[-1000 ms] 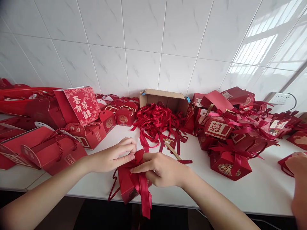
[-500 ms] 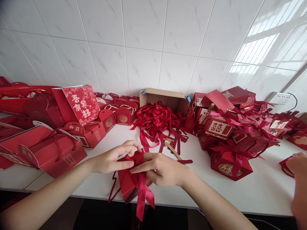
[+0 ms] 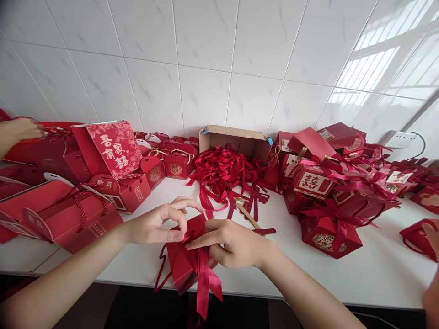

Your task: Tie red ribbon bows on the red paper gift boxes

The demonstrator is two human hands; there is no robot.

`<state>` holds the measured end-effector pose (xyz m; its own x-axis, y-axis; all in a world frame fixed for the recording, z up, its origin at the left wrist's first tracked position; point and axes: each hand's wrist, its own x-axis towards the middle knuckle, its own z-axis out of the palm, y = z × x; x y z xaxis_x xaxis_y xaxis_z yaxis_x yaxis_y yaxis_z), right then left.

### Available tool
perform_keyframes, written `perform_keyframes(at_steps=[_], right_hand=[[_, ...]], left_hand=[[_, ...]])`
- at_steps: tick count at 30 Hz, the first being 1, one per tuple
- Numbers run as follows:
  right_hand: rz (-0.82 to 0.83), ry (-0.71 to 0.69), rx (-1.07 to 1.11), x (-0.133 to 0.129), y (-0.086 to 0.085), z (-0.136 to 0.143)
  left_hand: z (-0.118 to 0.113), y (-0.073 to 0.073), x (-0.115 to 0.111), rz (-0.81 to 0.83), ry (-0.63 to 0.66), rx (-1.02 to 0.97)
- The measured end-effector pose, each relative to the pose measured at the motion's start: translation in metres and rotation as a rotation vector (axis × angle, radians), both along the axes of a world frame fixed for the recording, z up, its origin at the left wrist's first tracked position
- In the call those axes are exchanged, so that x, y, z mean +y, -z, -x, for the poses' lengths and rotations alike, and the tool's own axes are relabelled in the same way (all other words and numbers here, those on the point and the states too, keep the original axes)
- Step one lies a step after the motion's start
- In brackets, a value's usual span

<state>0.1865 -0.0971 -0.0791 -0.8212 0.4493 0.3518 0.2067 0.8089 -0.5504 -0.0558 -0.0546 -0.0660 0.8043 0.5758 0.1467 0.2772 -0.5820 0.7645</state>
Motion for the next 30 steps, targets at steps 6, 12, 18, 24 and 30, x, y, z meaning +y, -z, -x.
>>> perform_keyframes(at_steps=[6, 12, 18, 24, 30], right_hand=[[0.017, -0.008, 0.014, 0.000, 0.000, -0.001], [0.015, 0.019, -0.018, 0.000, 0.005, -0.002], [-0.013, 0.020, -0.040, -0.001, 0.004, -0.002], [-0.018, 0.030, -0.083, -0.002, 0.001, -0.001], [0.024, 0.027, -0.014, -0.002, 0.003, -0.002]], left_hand=[[0.005, 0.006, 0.003, 0.077, 0.139, -0.012], [-0.003, 0.011, 0.002, 0.090, 0.025, -0.077], [-0.005, 0.007, -0.003, 0.121, 0.020, -0.071], [-0.002, -0.002, -0.004, 0.117, -0.058, -0.063], [-0.006, 0.004, -0.012, 0.080, -0.186, -0.069]])
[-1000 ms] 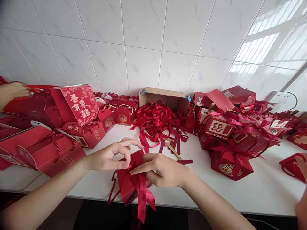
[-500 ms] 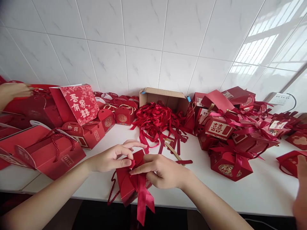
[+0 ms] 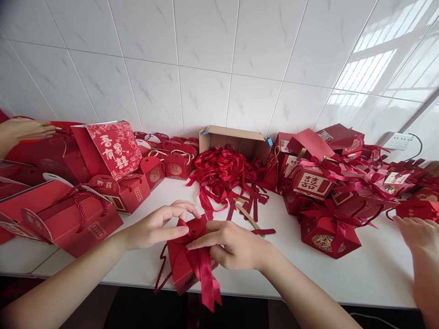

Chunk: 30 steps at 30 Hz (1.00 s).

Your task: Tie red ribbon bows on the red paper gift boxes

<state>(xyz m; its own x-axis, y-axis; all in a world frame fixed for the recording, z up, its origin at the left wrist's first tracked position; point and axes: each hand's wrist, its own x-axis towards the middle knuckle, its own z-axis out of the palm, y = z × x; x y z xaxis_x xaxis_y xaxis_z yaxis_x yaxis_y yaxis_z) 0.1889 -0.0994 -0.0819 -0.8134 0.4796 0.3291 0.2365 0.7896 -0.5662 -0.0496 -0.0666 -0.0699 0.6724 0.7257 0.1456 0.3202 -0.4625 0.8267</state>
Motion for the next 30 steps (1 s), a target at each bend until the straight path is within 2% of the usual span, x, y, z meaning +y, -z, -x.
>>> perform_keyframes(at_steps=[3, 6, 11, 17, 24, 27, 30], right_hand=[[0.091, 0.091, 0.121, -0.001, 0.004, -0.001], [0.213, 0.204, 0.229, -0.003, 0.008, 0.001], [0.406, 0.226, 0.341, -0.004, 0.009, 0.007], [0.487, 0.340, 0.476, -0.001, 0.013, 0.013], [0.549, 0.483, 0.693, -0.003, 0.025, 0.018], [0.595, 0.469, 0.729, -0.002, 0.028, 0.014], [0.687, 0.397, 0.623, -0.001, 0.024, 0.007]], left_hand=[[-0.008, 0.002, -0.012, -0.033, -0.113, -0.064], [-0.017, 0.000, -0.022, -0.007, -0.174, -0.083], [-0.025, 0.000, -0.027, 0.064, -0.205, -0.076], [-0.027, 0.009, -0.028, 0.039, -0.286, -0.098], [-0.029, 0.016, -0.027, 0.013, -0.299, -0.165], [-0.027, 0.019, -0.026, 0.033, -0.300, -0.147], [-0.025, 0.019, -0.025, 0.073, -0.276, -0.154]])
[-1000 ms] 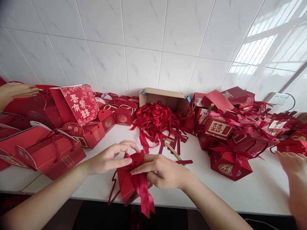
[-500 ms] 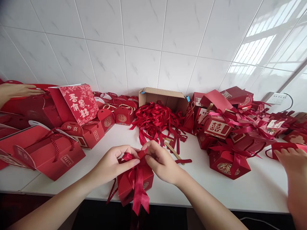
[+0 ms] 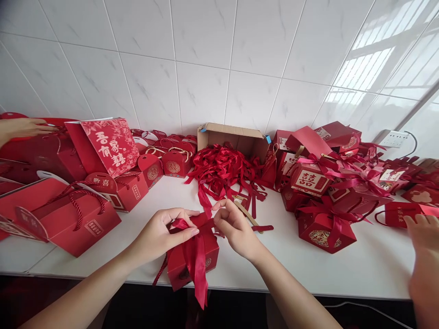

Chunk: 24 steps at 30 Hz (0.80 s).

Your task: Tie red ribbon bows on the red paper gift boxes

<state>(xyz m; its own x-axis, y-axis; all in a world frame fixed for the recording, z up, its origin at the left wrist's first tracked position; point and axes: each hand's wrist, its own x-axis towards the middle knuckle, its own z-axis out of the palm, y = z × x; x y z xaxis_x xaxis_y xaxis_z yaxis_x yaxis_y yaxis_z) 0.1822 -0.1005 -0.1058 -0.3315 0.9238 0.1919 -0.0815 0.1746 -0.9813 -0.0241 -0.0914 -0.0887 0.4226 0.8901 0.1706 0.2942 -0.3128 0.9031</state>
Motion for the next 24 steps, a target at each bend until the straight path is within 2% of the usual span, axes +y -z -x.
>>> perform_keyframes(at_steps=[2, 4, 9, 13, 19, 24], right_hand=[[0.038, -0.050, -0.086, 0.001, -0.006, -0.005], [0.006, -0.074, -0.215, 0.001, -0.012, -0.008], [-0.266, -0.087, -0.574, 0.005, -0.022, -0.004], [-0.349, -0.082, -0.547, 0.010, -0.022, 0.000], [-0.324, 0.037, -0.495, 0.009, -0.014, 0.002], [-0.364, 0.145, -0.501, 0.006, -0.005, 0.002]], left_hand=[[0.001, -0.002, 0.001, 0.007, 0.011, -0.008], [0.000, -0.004, 0.001, 0.009, 0.015, -0.013], [0.000, -0.006, 0.001, -0.004, 0.030, 0.020], [0.001, -0.005, 0.001, -0.029, 0.052, 0.029], [0.001, -0.001, -0.001, -0.027, 0.036, 0.005], [0.001, 0.003, 0.000, -0.045, 0.021, 0.004]])
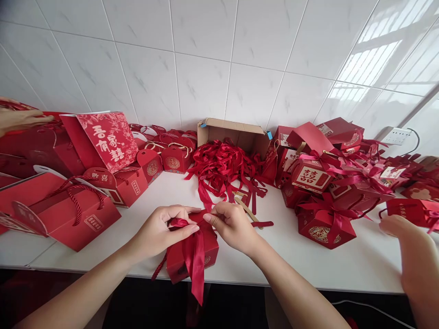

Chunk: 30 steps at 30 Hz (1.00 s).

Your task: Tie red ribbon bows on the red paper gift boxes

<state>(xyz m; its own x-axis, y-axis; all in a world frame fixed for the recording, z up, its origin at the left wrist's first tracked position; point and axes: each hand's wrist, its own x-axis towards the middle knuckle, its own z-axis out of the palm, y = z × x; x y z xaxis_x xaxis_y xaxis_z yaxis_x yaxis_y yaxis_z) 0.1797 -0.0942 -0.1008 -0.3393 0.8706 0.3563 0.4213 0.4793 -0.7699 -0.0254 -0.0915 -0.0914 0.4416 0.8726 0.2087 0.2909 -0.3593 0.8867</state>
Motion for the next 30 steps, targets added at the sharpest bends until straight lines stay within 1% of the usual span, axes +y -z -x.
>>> perform_keyframes(at_steps=[5, 14, 19, 25, 28, 30], right_hand=[[0.016, 0.058, -0.023, -0.0031, 0.0048, -0.0020], [0.009, 0.095, -0.054, -0.0060, 0.0012, -0.0036], [0.008, 0.114, -0.059, -0.0059, 0.0035, -0.0046], [0.030, 0.120, -0.020, -0.0066, 0.0044, -0.0043], [0.050, 0.108, 0.002, -0.0078, 0.0034, -0.0049], [0.084, 0.089, 0.034, -0.0087, 0.0022, -0.0060]], left_hand=[[0.0003, 0.0026, 0.0004, -0.015, -0.022, 0.006], [0.0011, 0.0039, 0.0004, -0.003, -0.016, -0.015], [0.0006, 0.0029, -0.0004, -0.010, -0.019, -0.007], [-0.0003, 0.0021, -0.0011, 0.025, -0.021, -0.021], [-0.0001, 0.0018, 0.0008, 0.057, 0.001, -0.051], [0.0007, 0.0015, 0.0033, 0.082, 0.040, -0.082]])
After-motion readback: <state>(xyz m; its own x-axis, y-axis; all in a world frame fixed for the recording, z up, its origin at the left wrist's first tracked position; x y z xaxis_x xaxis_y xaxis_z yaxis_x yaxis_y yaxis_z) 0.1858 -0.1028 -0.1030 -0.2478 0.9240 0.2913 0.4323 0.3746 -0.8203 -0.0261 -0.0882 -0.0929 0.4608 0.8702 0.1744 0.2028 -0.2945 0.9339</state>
